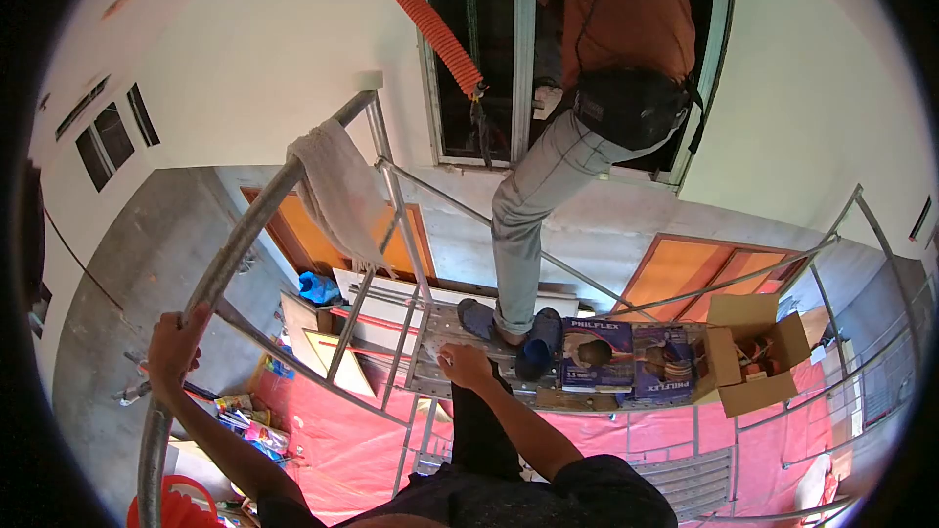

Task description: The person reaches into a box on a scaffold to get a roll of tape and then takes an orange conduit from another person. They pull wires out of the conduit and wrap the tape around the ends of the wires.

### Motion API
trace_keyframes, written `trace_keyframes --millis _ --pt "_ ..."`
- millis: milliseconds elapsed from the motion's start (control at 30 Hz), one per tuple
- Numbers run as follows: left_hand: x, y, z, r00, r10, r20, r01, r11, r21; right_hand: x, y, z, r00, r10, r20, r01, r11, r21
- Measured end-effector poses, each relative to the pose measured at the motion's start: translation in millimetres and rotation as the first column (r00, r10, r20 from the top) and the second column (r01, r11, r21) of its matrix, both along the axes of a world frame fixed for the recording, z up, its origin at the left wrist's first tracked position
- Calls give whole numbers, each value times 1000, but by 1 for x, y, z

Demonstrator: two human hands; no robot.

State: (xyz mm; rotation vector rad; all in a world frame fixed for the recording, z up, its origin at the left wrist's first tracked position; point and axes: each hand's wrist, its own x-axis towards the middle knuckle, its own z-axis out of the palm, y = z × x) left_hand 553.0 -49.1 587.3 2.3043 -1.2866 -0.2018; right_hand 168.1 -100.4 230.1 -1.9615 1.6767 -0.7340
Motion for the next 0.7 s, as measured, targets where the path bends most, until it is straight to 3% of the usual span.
trace_keyframes --millis 100,500,700 --pt "-8 3 11 1000 -16 -21 18 997 81 3 2 -3 999 -22 -28 22 1000 3" --pt "-6 6 4 999 -41 -1 41 999 -31 2 13 9 999 -7 39 9 998 -60" --pt "-9 4 9 999 -22 33 20 999 45 2 8 2 998 1 59 5 996 -92"
